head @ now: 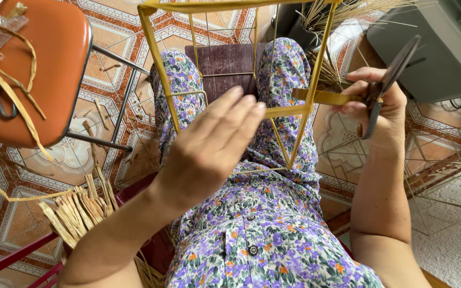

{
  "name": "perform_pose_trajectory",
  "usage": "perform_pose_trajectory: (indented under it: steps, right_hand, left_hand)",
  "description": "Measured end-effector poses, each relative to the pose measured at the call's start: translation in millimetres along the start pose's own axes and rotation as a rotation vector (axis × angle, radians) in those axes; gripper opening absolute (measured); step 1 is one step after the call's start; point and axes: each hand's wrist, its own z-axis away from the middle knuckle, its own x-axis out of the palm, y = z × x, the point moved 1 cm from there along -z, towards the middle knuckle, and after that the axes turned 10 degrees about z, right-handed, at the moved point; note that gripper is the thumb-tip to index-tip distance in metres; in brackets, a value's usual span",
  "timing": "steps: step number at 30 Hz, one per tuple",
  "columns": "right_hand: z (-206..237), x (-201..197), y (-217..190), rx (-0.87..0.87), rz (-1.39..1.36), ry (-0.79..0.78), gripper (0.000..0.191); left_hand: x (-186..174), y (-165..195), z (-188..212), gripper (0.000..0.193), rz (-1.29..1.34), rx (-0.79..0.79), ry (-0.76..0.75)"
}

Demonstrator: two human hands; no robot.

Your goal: The person sits cross-legged and wraps a roll of yellow tape around a rectangular metal broom frame, securing the bristles. They repeatedly pull tape, press it onto the frame, and cut the tape with scissors. The taped frame remains on the lap throughout the clip.

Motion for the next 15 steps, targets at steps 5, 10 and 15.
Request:
perform_pose_trajectory:
  steps: [5, 10, 15]
  right_hand:
    - [2.7, -0.8, 1.0, -0.043, -0.054, 0.048, 0.043]
    - [11.5, -10.8, -6.8, -0.084, -0.042, 0.061, 0.042]
    - [14.3, -12.2, -10.4, -0.087, -0.017, 0.083, 0.049]
  left_hand:
    - [33.7, -19.6, -11.0, 0.025, -0.035, -0.045, -0.299]
    - [41.3, -17.8, -9.0, 0.022, 0.036, -0.132, -0.333]
    - [75.1, 8.8, -19.8, 0.025, -0.184, 0.009, -0.152]
